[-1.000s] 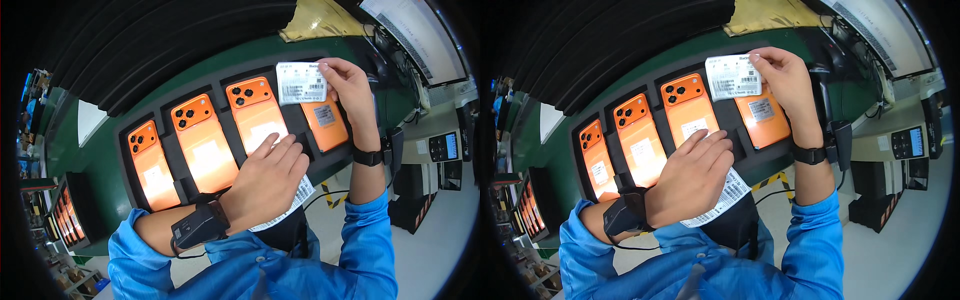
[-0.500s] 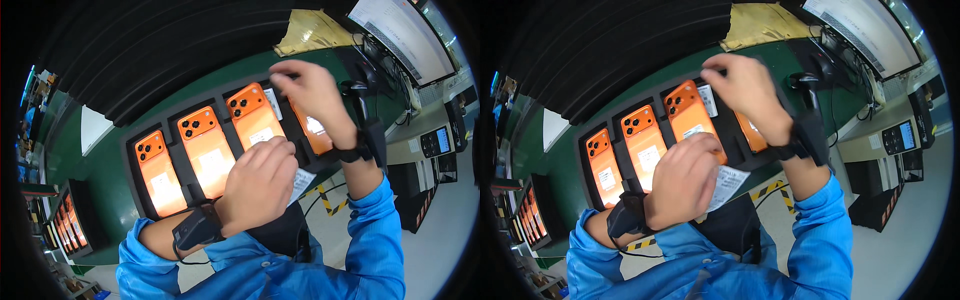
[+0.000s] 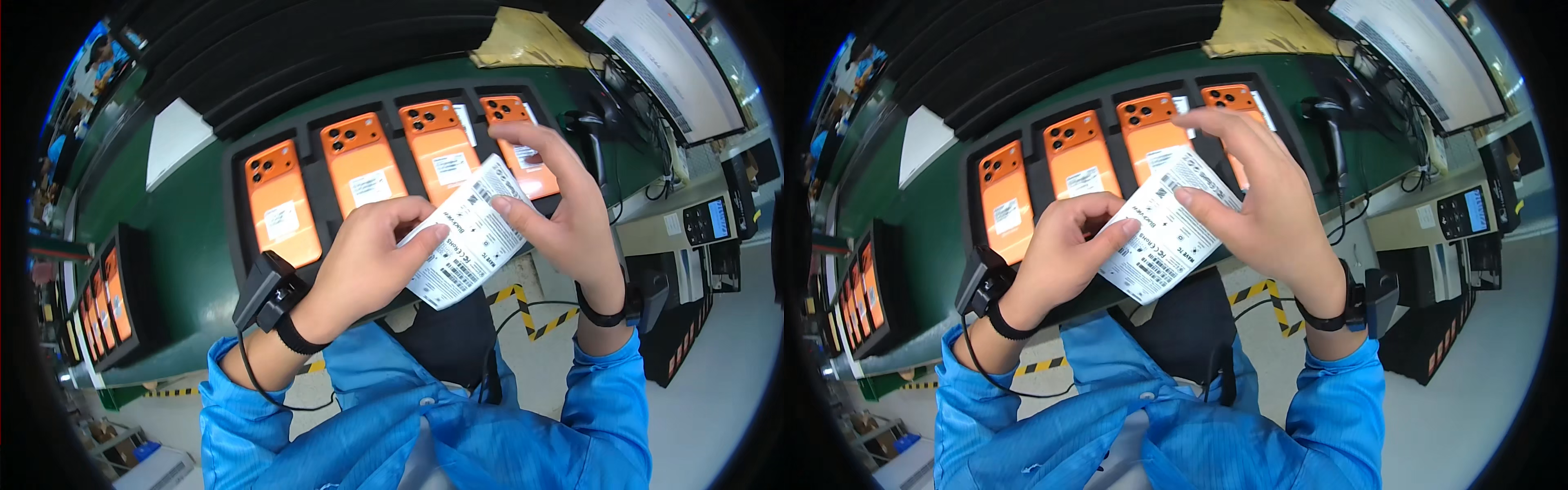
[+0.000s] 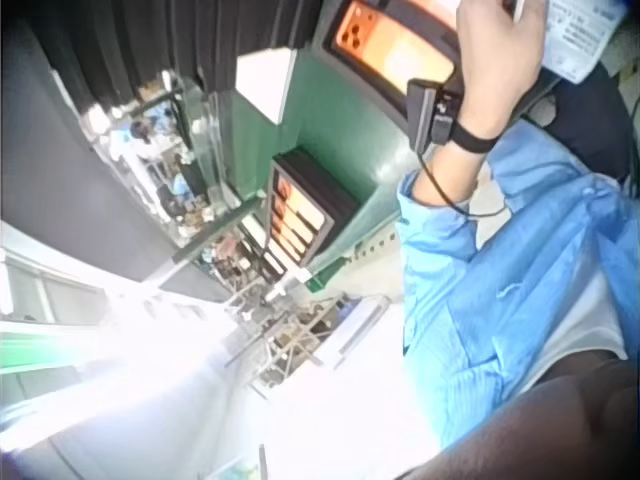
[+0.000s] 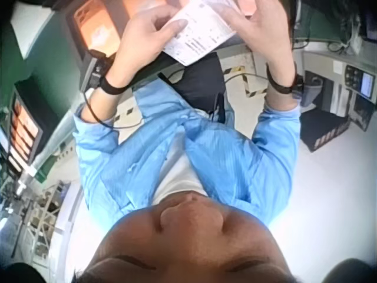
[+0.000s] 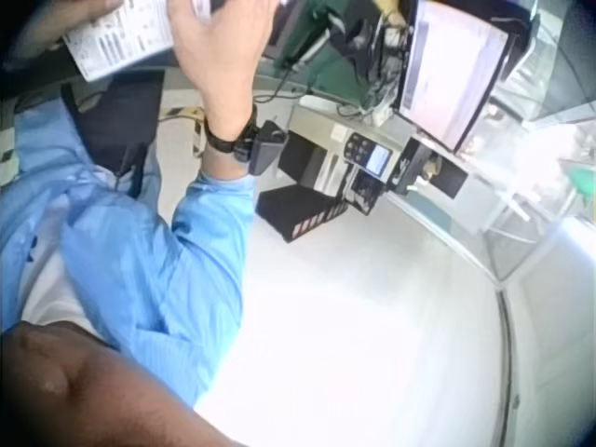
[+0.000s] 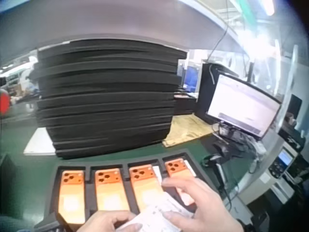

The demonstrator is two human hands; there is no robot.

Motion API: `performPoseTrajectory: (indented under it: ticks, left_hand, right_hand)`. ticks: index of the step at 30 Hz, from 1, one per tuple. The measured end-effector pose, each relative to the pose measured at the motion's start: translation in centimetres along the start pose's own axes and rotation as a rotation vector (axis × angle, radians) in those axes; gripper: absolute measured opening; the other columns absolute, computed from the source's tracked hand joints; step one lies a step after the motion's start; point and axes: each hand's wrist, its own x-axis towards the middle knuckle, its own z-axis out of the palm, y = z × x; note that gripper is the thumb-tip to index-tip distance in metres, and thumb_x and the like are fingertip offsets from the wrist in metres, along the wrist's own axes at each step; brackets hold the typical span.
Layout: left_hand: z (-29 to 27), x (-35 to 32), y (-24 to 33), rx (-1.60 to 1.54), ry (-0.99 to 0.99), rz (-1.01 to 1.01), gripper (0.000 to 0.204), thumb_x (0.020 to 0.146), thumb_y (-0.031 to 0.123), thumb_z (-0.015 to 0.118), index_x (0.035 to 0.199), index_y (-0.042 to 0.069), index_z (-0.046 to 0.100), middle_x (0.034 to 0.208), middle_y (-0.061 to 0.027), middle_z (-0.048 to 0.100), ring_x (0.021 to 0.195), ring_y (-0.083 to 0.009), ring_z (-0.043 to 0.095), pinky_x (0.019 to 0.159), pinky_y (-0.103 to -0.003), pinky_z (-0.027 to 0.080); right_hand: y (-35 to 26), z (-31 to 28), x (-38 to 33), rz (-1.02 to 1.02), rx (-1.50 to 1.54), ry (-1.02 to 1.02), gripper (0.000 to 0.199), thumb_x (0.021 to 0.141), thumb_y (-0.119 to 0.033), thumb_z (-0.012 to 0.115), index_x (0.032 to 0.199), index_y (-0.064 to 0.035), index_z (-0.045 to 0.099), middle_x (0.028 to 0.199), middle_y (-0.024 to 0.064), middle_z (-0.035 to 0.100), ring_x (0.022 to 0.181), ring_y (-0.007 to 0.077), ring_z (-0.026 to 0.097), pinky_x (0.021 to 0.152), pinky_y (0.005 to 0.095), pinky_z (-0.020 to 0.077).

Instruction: Scanning smartphone barcodes and applying labels at a manufacturing station.

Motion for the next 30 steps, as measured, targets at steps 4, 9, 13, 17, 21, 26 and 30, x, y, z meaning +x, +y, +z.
performPoseTrajectory:
  ticks: [4, 9, 13, 17, 21, 26, 30]
  left_hand:
    - [-0.7, -2.9, 0.5, 0.357, 0.15, 0.218, 0.014, 0.089, 0.012, 0.065, 0.093, -0.001, 0.069, 0.08, -0.0135, 0.068, 0.073, -0.0228, 0.068, 0.065, -0.032, 0.05]
    - [-1.0, -6.4, 0.7, 0.477, 0.23, 0.296, 0.01, 0.084, 0.011, 0.067, 0.087, 0.001, 0.07, 0.078, -0.015, 0.068, 0.072, -0.0301, 0.066, 0.064, -0.036, 0.051]
    - [-0.4, -7.7, 0.0, 0.568, 0.289, 0.404, 0.005, 0.08, 0.008, 0.07, 0.081, 0.003, 0.07, 0.073, -0.0118, 0.066, 0.068, -0.0287, 0.064, 0.06, -0.037, 0.049]
    - [0.4, -8.2, -0.5, 0.693, 0.367, 0.538, 0.007, 0.075, 0.007, 0.073, 0.079, 0.005, 0.067, 0.067, -0.0078, 0.062, 0.062, -0.0262, 0.06, 0.055, -0.036, 0.046]
    - [0.5, -8.4, -0.2, 0.553, 0.398, 0.584, 0.009, 0.075, 0.003, 0.073, 0.082, 0.003, 0.066, 0.071, -0.0075, 0.064, 0.063, -0.0244, 0.063, 0.055, -0.033, 0.047]
    - [1.1, -7.3, -0.1, 0.103, 0.2, 0.296, 0.004, 0.084, 0.003, 0.067, 0.088, 0.001, 0.067, 0.075, -0.0111, 0.066, 0.067, -0.0276, 0.066, 0.06, -0.031, 0.05]
    - [1.7, -4.4, -0.9, 0.284, 0.132, 0.276, 0.011, 0.09, 0.012, 0.063, 0.085, 0.002, 0.06, 0.068, -0.0121, 0.06, 0.063, -0.0328, 0.061, 0.057, -0.04, 0.047]
  right_hand:
    - [-2.5, 1.5, 0.0, -0.399, -0.291, -0.155, 0.031, 0.074, -0.01, 0.074, 0.105, -0.0041, 0.068, 0.105, 0.0121, 0.066, 0.097, 0.0274, 0.062, 0.086, 0.0353, 0.047]
    - [-4.2, 3.9, -1.1, -0.298, -0.232, -0.287, 0.013, 0.076, -0.014, 0.074, 0.085, -0.0059, 0.07, 0.08, 0.0073, 0.07, 0.078, 0.0265, 0.065, 0.075, 0.0363, 0.048]
    - [-4.2, 4.8, -2.7, -0.198, -0.173, -0.327, 0.008, 0.079, -0.013, 0.071, 0.083, -0.0059, 0.069, 0.078, 0.0093, 0.069, 0.077, 0.0268, 0.067, 0.073, 0.0348, 0.0507]
    - [-1.9, 4.6, -3.6, 0.031, 0.076, -0.393, 0.006, 0.084, -0.008, 0.068, 0.085, -0.0026, 0.069, 0.077, 0.0077, 0.069, 0.073, 0.0197, 0.068, 0.068, 0.0298, 0.0516]
    - [3.4, 2.9, -0.7, 0.172, 0.186, -0.037, 0.011, 0.09, -0.01, 0.066, 0.095, -0.0009, 0.067, 0.083, 0.0031, 0.068, 0.071, 0.0091, 0.064, 0.063, 0.0242, 0.0495]
    - [7.6, -1.6, 7.7, 0.23, 0.354, 0.146, 0.021, 0.098, -0.015, 0.056, 0.111, 0.0017, 0.061, 0.086, 0.0045, 0.068, 0.071, 0.0062, 0.063, 0.061, 0.0158, 0.0473]
    - [8.0, 0.4, 12.9, 0.033, 0.336, -0.139, 0.033, 0.093, -0.014, 0.064, 0.124, -0.0034, 0.061, 0.09, 0.0051, 0.07, 0.075, 0.0084, 0.066, 0.065, 0.02, 0.0511]
